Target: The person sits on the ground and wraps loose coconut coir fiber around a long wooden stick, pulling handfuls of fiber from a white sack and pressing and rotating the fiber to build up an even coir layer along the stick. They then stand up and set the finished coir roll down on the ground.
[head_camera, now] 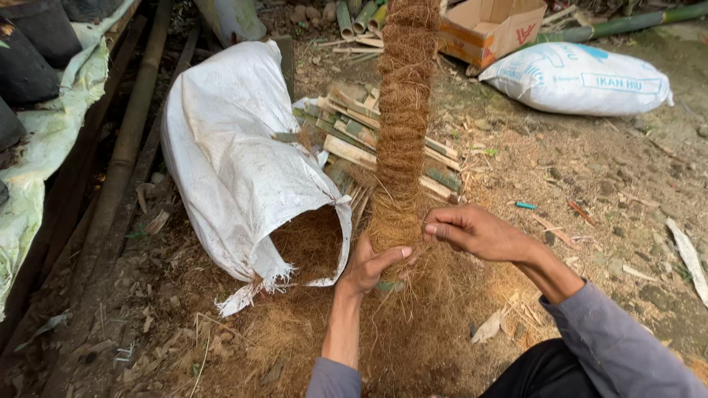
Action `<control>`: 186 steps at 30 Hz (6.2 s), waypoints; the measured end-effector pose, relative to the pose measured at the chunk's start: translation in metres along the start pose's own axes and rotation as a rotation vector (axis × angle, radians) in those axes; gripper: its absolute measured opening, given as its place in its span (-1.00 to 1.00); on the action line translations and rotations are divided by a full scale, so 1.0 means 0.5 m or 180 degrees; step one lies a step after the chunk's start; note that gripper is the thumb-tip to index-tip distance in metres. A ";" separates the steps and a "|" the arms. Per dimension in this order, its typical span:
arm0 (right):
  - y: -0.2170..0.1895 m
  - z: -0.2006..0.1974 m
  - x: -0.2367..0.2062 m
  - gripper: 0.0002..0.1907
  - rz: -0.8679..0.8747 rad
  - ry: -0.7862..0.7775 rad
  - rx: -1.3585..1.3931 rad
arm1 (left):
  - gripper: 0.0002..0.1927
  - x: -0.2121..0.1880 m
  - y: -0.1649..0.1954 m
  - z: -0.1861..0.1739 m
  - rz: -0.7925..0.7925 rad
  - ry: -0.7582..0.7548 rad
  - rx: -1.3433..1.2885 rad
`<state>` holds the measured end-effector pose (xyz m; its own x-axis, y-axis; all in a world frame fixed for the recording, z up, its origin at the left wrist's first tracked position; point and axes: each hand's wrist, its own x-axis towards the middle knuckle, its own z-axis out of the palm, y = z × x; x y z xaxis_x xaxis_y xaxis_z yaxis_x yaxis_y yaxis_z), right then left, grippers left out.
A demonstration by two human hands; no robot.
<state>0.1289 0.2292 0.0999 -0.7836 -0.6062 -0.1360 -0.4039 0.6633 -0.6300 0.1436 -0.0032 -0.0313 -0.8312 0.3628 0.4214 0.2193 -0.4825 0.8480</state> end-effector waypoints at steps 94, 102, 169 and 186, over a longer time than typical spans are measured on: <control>0.070 0.029 -0.022 -0.76 0.1453 0.0505 0.3189 | -0.37 0.062 -0.001 0.099 -0.0166 0.1079 0.0954; 0.041 0.031 -0.041 -0.90 0.0603 0.0619 0.1382 | -0.76 0.091 -0.031 0.119 0.0458 0.1520 0.1036; 0.051 0.046 -0.056 -0.57 -0.1114 0.0570 0.1405 | -0.16 0.058 0.077 0.112 0.0878 0.0035 0.0325; 0.068 0.107 -0.018 -0.76 -0.1730 0.1415 -0.0189 | -0.58 0.113 -0.008 0.175 0.1179 0.1545 0.0356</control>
<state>0.1474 0.2337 0.0390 -0.5771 -0.6302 0.5195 -0.8080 0.3479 -0.4755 0.1405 0.0890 0.0174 -0.8214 -0.2294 0.5222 0.5681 -0.4110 0.7130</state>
